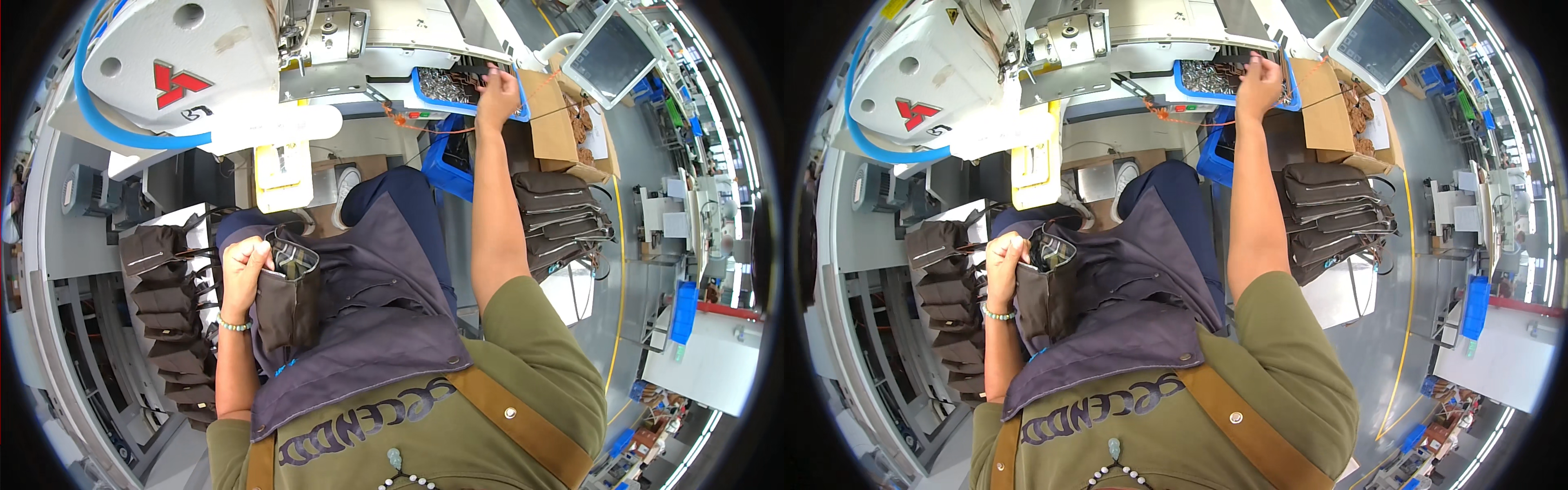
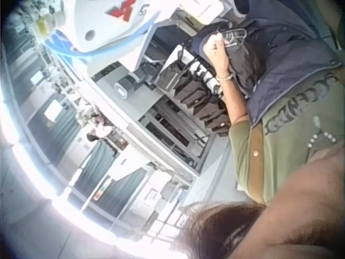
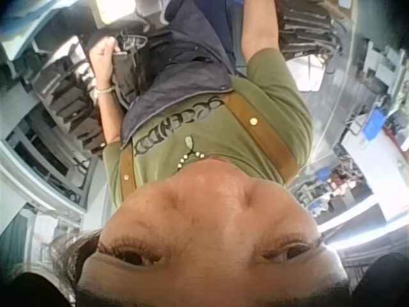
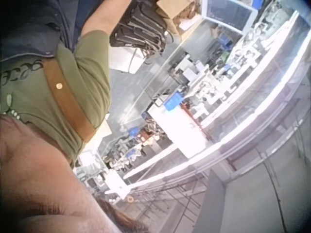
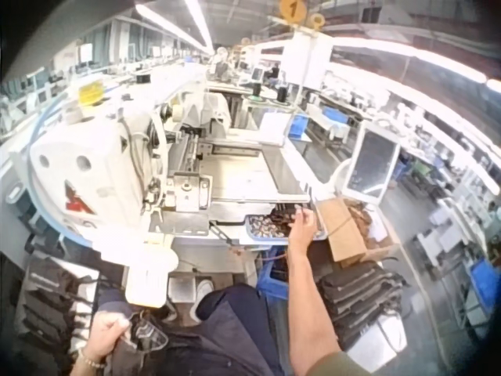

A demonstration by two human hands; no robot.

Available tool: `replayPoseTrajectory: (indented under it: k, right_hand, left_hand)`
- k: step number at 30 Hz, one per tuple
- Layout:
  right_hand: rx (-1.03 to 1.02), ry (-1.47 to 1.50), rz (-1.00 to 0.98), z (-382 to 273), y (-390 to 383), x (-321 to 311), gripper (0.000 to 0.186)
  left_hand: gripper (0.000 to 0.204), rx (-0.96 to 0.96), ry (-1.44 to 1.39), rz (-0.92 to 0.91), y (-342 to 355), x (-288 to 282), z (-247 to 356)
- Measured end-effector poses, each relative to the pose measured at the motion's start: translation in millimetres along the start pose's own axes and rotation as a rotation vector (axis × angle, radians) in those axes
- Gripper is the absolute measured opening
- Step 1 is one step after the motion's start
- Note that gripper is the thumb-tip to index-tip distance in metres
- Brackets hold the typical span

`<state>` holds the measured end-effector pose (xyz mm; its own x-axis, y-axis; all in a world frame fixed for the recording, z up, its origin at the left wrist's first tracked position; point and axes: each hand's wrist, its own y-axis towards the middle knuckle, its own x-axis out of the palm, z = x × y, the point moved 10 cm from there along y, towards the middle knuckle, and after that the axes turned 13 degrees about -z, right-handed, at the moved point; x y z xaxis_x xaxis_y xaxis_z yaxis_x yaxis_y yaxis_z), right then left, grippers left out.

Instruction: The worker is sewing small fabric or leather pouches using an industrial sewing machine.

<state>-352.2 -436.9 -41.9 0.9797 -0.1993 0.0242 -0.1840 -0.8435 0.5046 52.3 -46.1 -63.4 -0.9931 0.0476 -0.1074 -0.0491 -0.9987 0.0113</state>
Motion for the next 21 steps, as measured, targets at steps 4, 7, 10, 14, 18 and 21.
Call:
replayPoseTrajectory:
  k: [4, 7, 10, 14, 18, 21]
  right_hand:
    - [0.056, 0.089, 0.004, -5.9, -1.3, -13.1, 0.016]
    - [0.007, -0.457, -0.215, -10.3, -4.5, 16.4, 0.019]
    - [0.167, -0.596, -0.546, 3.2, -24.1, 68.5, 0.018]
    - [0.138, -1.01, -0.545, -9.2, -28.3, 86.8, 0.022]
    - [0.144, -0.918, -0.416, -11.2, -26.2, 66.8, 0.02]
    - [0.316, -0.305, -0.313, 0.7, -43.4, 40.8, 0.013]
  left_hand:
    - [0.044, 0.005, 0.006, -0.024, 6.1, 5.0, 1.8]
    - [0.042, 0.003, 0.03, -0.045, 11.1, 8.9, 4.2]
    - [0.041, -0.008, 0.014, -0.039, 11.7, 9.5, 3.1]
    - [0.038, -0.048, 0.016, -0.068, 8.4, 13.0, 4.7]
    - [0.029, -0.082, -0.104, -0.12, 11.7, 23.6, -1.2]
    - [0.024, -0.131, -0.197, -0.169, 16.0, 37.5, -2.0]
